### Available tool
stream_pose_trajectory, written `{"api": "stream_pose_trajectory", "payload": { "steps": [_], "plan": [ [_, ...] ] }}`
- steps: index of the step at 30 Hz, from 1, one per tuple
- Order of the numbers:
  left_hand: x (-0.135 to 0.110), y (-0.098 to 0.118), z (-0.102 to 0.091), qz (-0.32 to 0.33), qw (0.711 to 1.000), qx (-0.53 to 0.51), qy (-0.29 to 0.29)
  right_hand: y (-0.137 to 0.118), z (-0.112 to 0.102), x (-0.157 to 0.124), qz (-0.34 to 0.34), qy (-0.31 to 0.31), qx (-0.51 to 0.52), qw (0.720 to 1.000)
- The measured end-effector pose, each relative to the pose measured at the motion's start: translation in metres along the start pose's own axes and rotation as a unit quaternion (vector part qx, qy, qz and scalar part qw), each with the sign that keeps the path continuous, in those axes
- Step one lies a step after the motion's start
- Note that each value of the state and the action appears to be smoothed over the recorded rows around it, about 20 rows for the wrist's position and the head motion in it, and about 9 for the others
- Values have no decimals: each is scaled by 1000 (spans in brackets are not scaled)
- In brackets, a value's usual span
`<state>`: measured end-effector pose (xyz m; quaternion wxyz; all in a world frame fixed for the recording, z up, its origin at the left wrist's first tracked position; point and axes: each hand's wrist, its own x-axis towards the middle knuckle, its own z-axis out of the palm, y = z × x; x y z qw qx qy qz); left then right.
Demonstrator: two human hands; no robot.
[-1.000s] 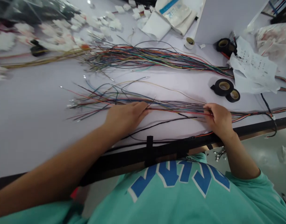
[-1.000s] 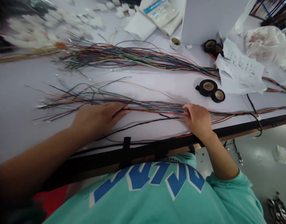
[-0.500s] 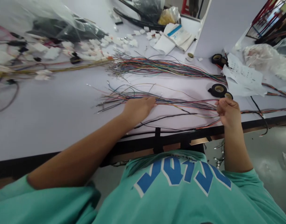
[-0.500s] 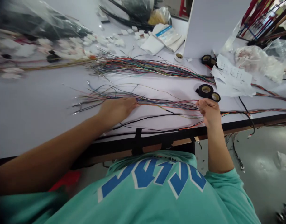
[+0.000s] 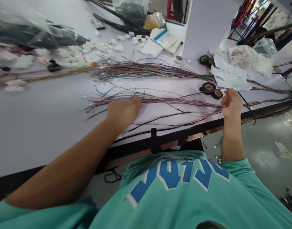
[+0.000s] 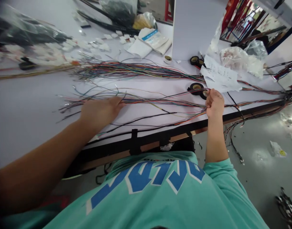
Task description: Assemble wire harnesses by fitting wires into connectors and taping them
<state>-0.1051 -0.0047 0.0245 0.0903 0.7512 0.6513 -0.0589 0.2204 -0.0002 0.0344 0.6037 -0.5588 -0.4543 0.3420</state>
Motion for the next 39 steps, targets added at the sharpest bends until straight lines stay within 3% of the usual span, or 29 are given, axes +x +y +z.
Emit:
{"api": "stream_pose_trajectory", "payload": {
  "steps": [2, 4, 8, 12, 13, 16, 17, 19, 22, 23, 26, 28, 31, 33, 35, 36, 37, 39],
  "plan": [
    [0, 0, -2, -16, 1000, -5, -4, -4, 0, -1, 2, -51, -32, 998],
    [0, -1, -3, -21, 999, -26, -2, -9, -3, 1, 12, -62, -49, 997],
    [0, -1, -4, -14, 998, -62, -6, -10, -2, 4, 10, 59, -3, 998],
    [0, -6, -5, -39, 997, -58, -9, -5, 7, -1, 57, -74, -62, 994],
    [1, -8, -5, -43, 997, -57, -7, -5, 7, 0, 60, -61, -63, 994],
    [3, -11, -4, -55, 997, -50, -15, -8, -2, 7, 45, 115, 23, 992],
    [4, -12, -4, -55, 997, -48, -17, -9, -5, 9, 44, 142, 53, 988],
    [4, -13, -4, -60, 997, -48, -20, -10, -9, 9, 55, 92, 77, 991],
    [3, -14, -7, -63, 997, -50, -23, -11, -15, 6, 81, -70, 59, 993],
    [3, -15, -8, -67, 996, -49, -23, -12, -19, 7, 68, -78, 63, 993],
    [2, -16, -11, -82, 996, -37, -30, -17, -39, 21, -21, 35, 97, 994],
    [2, -17, -11, -95, 994, -25, -38, -21, -49, 28, -48, 79, 89, 992],
    [5, -21, -10, -88, 995, -34, -42, -25, -38, 25, -54, 86, 104, 989],
    [6, -26, -10, -82, 992, -91, -26, -29, -15, 13, -45, 35, 74, 996],
    [5, -31, -15, -103, 972, -210, 20, -33, 14, -1, -45, -54, -18, 997],
    [4, -34, -18, -129, 945, -296, 51, -36, 28, -9, -49, -123, -76, 988],
    [2, -36, -23, -154, 902, -396, 80, -39, 43, -16, -63, -166, -122, 976],
    [-5, -38, -35, -185, 776, -593, 111, -43, 70, -29, -70, -258, -205, 941]
  ]
}}
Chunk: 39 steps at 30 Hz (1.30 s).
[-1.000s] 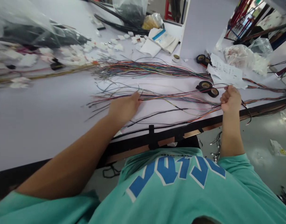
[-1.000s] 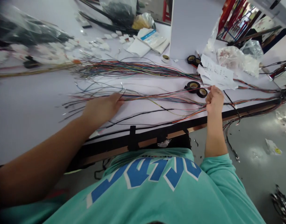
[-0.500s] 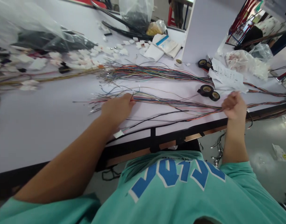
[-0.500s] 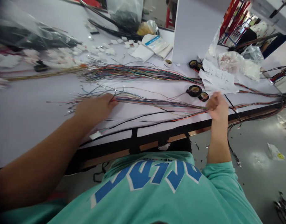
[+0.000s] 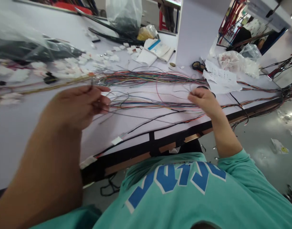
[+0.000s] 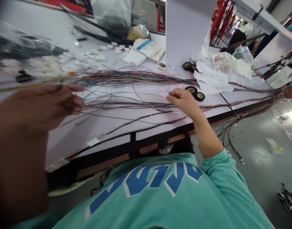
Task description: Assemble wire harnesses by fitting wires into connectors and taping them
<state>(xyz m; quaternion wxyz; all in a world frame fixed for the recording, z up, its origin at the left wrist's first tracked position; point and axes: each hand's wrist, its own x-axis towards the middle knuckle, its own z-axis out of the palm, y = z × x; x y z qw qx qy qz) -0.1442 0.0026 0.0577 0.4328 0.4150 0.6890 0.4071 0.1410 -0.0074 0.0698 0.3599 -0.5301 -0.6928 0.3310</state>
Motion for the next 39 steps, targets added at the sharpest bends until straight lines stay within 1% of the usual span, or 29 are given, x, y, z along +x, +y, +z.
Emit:
{"api": "stream_pose_trajectory", "payload": {
  "steps": [1, 3, 5, 6, 7, 8, 9, 10, 11, 12, 13, 14, 15, 16, 17, 18, 19, 20, 21, 23, 26, 27, 29, 30, 33, 34, 36, 38, 39],
  "plan": [
    [-5, 5, -3, -27, 995, -100, -2, -8, 12, 1, 0, -42, -29, 999],
    [-16, 15, -9, -69, 971, -230, -7, -20, 34, 4, -2, -126, -81, 989],
    [-29, 19, -12, -93, 954, -284, 15, -29, 49, 6, -6, -218, -112, 969],
    [-35, 19, -14, -103, 948, -298, 32, -31, 51, 8, -6, -261, -111, 959],
    [-40, 18, -15, -113, 943, -309, 46, -33, 49, 10, 1, -283, -93, 955],
    [-44, 15, -16, -122, 939, -317, 56, -35, 43, 13, 14, -265, -51, 963],
    [-47, 11, -17, -128, 936, -322, 59, -35, 32, 17, 29, -231, 0, 973],
    [-49, 5, -19, -128, 935, -325, 55, -36, 19, 22, 52, -117, 71, 989],
    [-49, 0, -20, -123, 936, -328, 46, -36, 4, 28, 68, 28, 155, 985],
    [-49, -6, -22, -116, 936, -330, 36, -37, -10, 33, 62, 91, 183, 977],
    [-49, -10, -23, -110, 937, -332, 25, -38, -21, 38, 53, 135, 206, 968],
    [-48, -14, -24, -102, 937, -335, 17, -40, -28, 41, 36, 200, 257, 945],
    [-48, -17, -24, -94, 936, -338, 10, -42, -29, 43, 25, 215, 292, 932],
    [-48, -18, -24, -85, 936, -342, 4, -44, -23, 43, 19, 208, 297, 932],
    [-49, -18, -24, -75, 935, -346, 0, -46, -13, 42, 9, 178, 280, 943],
    [-49, -17, -24, -65, 934, -352, -2, -48, 3, 40, 15, 96, 231, 968],
    [-50, -16, -23, -56, 931, -361, -2, -49, 21, 38, 21, 18, 173, 985],
    [-52, -14, -21, -47, 928, -371, 1, -50, 41, 35, 12, -49, 125, 991],
    [-52, -12, -20, -40, 924, -380, 5, -51, 60, 32, 8, -109, 79, 991],
    [-53, -11, -17, -30, 917, -398, 18, -53, 95, 26, -7, -195, 19, 981],
    [-50, -16, -15, -10, 910, -413, 43, -56, 127, 19, -5, -285, 9, 958],
    [-48, -19, -15, -3, 909, -414, 53, -56, 133, 18, -9, -303, 6, 953],
    [-45, -27, -16, 9, 906, -418, 65, -56, 140, 16, -29, -308, -4, 951],
    [-43, -32, -18, 12, 904, -421, 67, -56, 141, 16, -43, -295, -3, 954],
    [-41, -50, -23, 23, 903, -427, 54, -52, 140, 16, -69, -223, 36, 972],
    [-42, -56, -24, 23, 907, -419, 33, -51, 139, 16, -74, -204, 50, 975],
    [-46, -66, -22, 18, 921, -385, -52, -49, 139, 15, -95, -201, 41, 974],
    [-50, -71, -13, 26, 923, -358, -141, -49, 141, 11, -123, -259, -31, 958],
    [-52, -71, -6, 38, 920, -358, -157, -50, 143, 8, -132, -296, -80, 943]
  ]
}}
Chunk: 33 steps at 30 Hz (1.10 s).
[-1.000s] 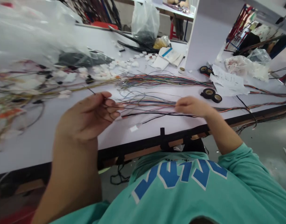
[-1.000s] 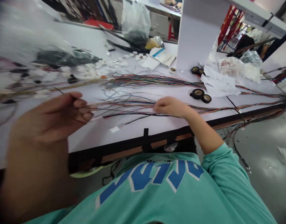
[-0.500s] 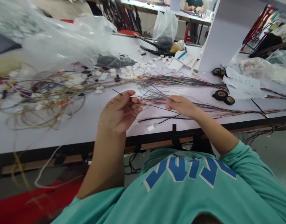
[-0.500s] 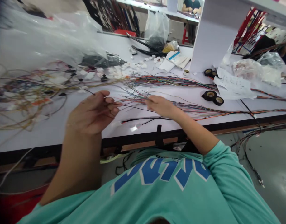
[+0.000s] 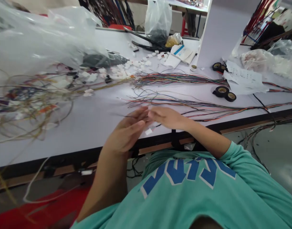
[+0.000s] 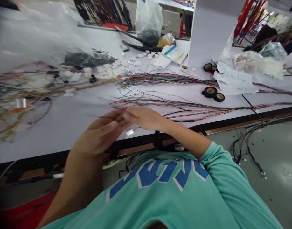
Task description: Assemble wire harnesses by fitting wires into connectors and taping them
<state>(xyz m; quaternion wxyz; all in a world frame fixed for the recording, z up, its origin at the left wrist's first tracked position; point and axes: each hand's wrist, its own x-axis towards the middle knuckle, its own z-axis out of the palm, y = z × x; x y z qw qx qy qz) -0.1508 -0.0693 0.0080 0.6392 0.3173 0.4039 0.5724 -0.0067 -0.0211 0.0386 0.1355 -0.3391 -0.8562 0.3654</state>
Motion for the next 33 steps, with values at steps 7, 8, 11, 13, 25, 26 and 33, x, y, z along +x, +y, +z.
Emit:
{"api": "stream_pose_trajectory", "payload": {
  "steps": [7, 8, 11, 13, 25, 26, 33],
  "plan": [
    [3, 1, 44, -4, 981, -101, 168, -9, 5, -25, 14, -145, -136, 980],
    [0, 3, 45, -18, 977, -120, 175, -5, 1, -32, 10, -137, -140, 981],
    [-9, 5, 44, -54, 978, -137, 148, 14, -14, -59, 8, -70, -142, 987],
    [-14, 2, 41, -80, 983, -122, 111, 32, -26, -81, 26, 3, -124, 992],
    [-21, -18, 28, -154, 962, -82, -211, 113, -84, -182, 348, 206, -354, 844],
    [-21, -19, 28, -155, 960, -82, -217, 114, -84, -179, 323, 172, -375, 852],
    [-18, -21, 24, -160, 959, -82, -221, 109, -81, -151, 259, 11, -469, 845]
  ]
}}
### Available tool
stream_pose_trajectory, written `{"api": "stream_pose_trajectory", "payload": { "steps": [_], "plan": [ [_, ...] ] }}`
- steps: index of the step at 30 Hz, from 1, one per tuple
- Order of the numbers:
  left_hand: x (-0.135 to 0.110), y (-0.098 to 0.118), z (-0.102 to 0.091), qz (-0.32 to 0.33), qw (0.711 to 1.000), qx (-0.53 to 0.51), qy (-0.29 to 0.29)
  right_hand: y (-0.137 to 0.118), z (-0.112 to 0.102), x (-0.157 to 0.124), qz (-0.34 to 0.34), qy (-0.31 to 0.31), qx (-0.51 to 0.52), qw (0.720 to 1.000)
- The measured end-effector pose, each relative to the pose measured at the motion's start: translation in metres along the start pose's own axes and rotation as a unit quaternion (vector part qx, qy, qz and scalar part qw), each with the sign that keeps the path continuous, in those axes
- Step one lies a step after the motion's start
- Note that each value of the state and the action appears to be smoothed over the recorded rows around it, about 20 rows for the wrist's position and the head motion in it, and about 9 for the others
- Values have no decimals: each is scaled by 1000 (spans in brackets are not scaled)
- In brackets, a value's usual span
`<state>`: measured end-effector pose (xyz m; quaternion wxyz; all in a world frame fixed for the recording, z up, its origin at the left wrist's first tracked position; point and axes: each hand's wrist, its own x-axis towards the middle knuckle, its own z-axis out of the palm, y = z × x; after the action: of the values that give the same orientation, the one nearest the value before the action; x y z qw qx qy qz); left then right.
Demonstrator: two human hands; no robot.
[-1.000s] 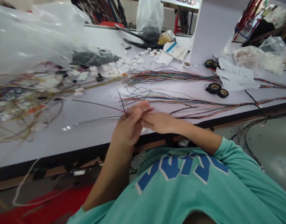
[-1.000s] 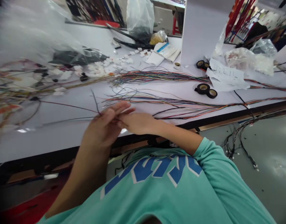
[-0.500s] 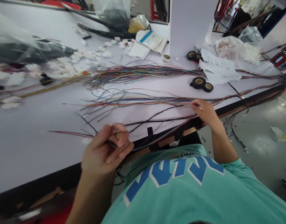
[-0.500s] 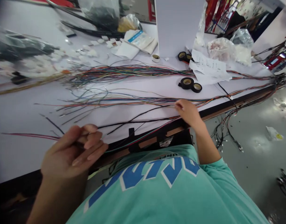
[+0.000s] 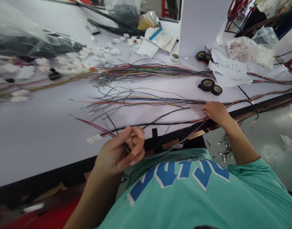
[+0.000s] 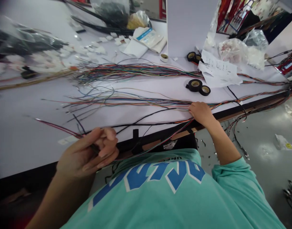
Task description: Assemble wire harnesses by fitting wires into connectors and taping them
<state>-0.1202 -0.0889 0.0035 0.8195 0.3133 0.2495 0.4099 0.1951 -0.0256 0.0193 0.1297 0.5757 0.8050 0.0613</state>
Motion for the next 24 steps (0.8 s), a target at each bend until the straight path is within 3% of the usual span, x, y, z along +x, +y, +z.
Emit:
{"api": "stream_pose_trajectory", "payload": {
  "steps": [4, 7, 13, 19, 22, 24],
  "plan": [
    [3, 2, 1, -4, 1000, -9, 24, 2, 0, 5, -26, 9, -10, 1000],
    [7, 4, 2, -18, 996, -29, 83, 10, 4, 4, -23, 36, 35, 998],
    [25, 2, 9, -15, 977, -30, 213, 15, 6, -1, 117, 135, 226, 957],
    [61, -10, 37, -58, 975, 9, 215, -30, -9, 9, -12, 74, 188, 979],
    [76, -15, 47, -52, 969, 13, 240, -48, -15, 15, -29, 62, 210, 975],
    [81, -17, 49, -40, 963, 7, 265, -52, -17, 17, -29, 60, 277, 958]
  ]
}}
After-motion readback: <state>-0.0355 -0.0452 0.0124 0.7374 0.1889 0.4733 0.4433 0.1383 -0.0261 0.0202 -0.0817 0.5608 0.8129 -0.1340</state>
